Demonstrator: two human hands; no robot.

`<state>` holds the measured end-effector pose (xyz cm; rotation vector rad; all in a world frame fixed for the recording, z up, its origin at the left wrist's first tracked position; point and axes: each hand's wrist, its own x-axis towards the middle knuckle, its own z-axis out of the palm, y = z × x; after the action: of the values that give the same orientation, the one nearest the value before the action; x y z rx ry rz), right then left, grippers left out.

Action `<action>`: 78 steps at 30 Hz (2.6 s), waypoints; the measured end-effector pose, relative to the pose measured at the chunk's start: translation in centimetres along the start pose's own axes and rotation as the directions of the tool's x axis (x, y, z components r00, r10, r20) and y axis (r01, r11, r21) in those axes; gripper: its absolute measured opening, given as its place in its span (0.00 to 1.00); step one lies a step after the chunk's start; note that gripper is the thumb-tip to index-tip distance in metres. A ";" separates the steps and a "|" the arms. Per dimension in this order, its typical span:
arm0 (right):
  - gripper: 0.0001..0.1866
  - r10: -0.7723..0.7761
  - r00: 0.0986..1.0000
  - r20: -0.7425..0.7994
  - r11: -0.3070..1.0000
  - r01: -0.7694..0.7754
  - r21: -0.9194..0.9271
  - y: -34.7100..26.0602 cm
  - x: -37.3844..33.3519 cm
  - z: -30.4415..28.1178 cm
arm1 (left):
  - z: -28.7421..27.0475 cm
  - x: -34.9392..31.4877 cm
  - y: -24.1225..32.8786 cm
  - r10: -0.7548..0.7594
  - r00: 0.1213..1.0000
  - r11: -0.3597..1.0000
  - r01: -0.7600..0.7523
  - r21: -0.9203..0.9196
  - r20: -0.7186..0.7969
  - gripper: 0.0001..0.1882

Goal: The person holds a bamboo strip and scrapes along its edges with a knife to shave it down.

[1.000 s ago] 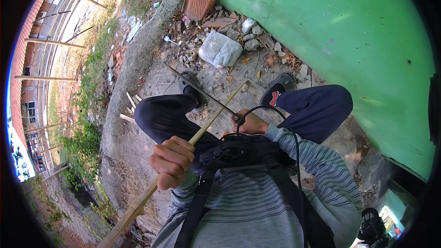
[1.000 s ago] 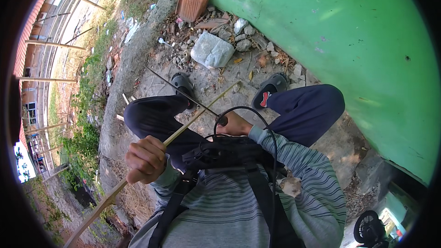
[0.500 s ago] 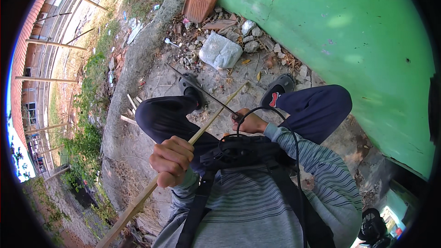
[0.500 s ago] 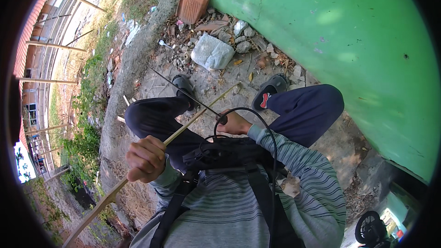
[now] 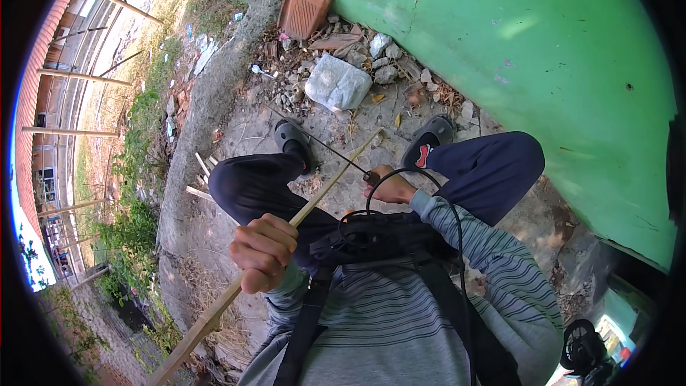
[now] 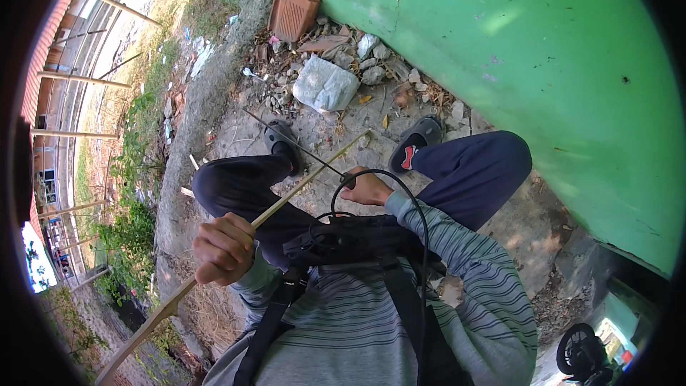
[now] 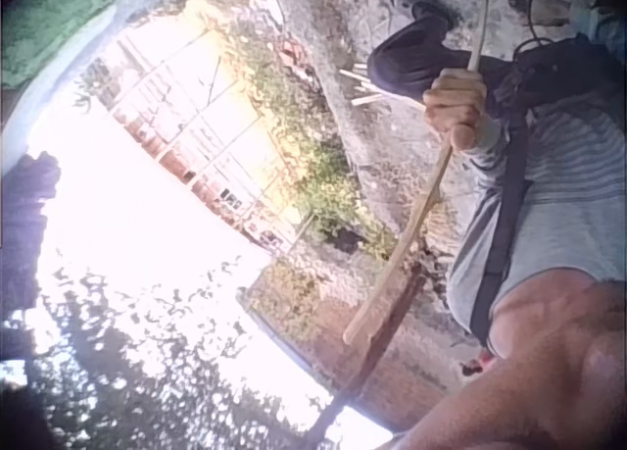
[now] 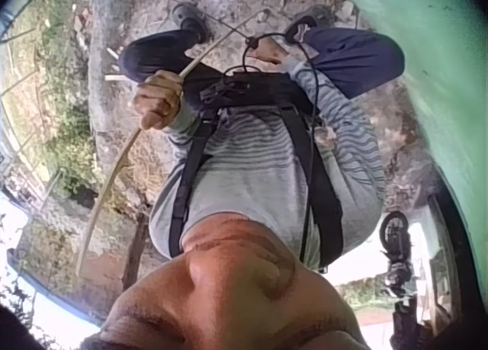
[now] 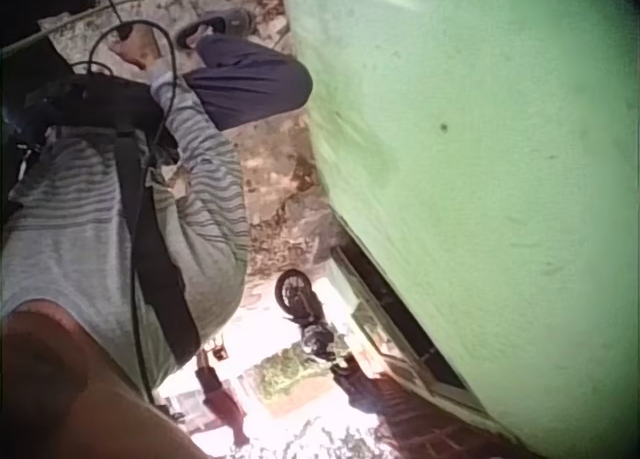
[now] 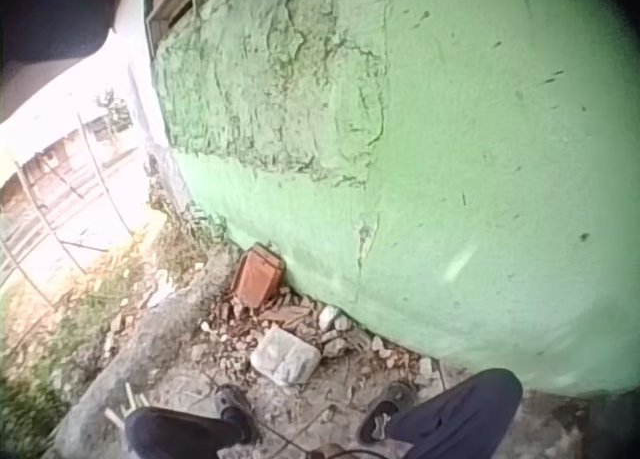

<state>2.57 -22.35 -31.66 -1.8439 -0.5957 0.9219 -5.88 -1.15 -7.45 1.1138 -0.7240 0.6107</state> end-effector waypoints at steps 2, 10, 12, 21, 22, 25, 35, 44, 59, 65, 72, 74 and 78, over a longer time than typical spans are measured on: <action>0.16 -0.143 0.989 0.035 0.990 0.144 -0.014 -0.5 -0.3 -0.1 | 0.0 0.0 -0.1 -0.013 1.000 1.000 0.013 -0.006 0.007 0.38; 0.16 0.147 0.982 -0.121 0.989 -0.148 0.000 7.2 2.2 0.6 | 0.4 0.3 -0.3 -0.020 0.998 0.998 0.023 -0.050 0.051 0.38; 0.17 0.263 0.958 -0.112 0.964 -0.265 -0.006 8.3 2.9 0.5 | 0.5 0.3 -0.3 -0.033 0.996 0.998 0.038 -0.056 0.084 0.38; 0.10 0.326 0.941 -0.087 0.856 -0.255 0.449 5.3 1.9 2.0 | -0.2 0.8 1.0 -0.120 0.987 0.993 0.117 0.033 0.109 0.37; 0.11 0.344 0.932 -0.111 0.849 -0.258 0.462 5.1 1.9 1.9 | -0.2 0.7 1.1 -0.136 0.990 0.987 0.133 0.089 0.030 0.37; 0.12 0.426 0.896 -0.127 0.815 -0.318 0.485 5.0 2.3 1.3 | -0.5 1.3 0.9 -0.157 0.974 0.961 0.189 0.203 -0.161 0.37; 0.10 0.578 0.812 -0.081 0.519 -0.289 0.804 6.9 2.0 0.4 | -6.6 7.6 -3.0 -0.403 0.766 0.896 0.441 -0.047 -0.501 0.32; 0.11 0.511 0.857 -0.058 0.239 -0.077 0.968 4.8 3.3 0.8 | -8.4 14.1 -9.0 -0.385 0.794 0.920 0.373 -0.123 -0.471 0.24; 0.09 0.515 0.807 -0.288 0.409 0.064 0.910 6.4 10.6 -2.7 | -8.5 10.0 -6.4 -0.390 0.797 0.920 0.359 -0.157 -0.461 0.28; 0.12 0.526 0.834 -0.166 0.375 -0.052 0.925 6.1 11.0 -1.5 | -7.4 8.1 -4.9 -0.342 0.851 0.939 0.321 -0.120 -0.399 0.32; 0.11 0.505 0.830 -0.238 0.449 -0.017 0.893 6.4 11.1 -1.4 | -7.2 6.9 -4.5 -0.300 0.893 0.953 0.296 -0.064 -0.336 0.33; 0.10 0.501 0.832 -0.238 0.463 -0.026 0.886 6.1 11.1 -1.3 | -7.0 6.7 -4.3 -0.291 0.892 0.955 0.295 -0.043 -0.346 0.33; 0.09 0.487 0.855 -0.178 0.373 -0.019 0.928 6.5 11.0 -1.1 | -6.6 6.7 -4.2 -0.289 0.903 0.953 0.302 -0.009 -0.318 0.33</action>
<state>10.04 -17.69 -40.99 -1.0105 0.4998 0.7427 2.83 4.18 -6.37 1.1030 -0.2576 0.5284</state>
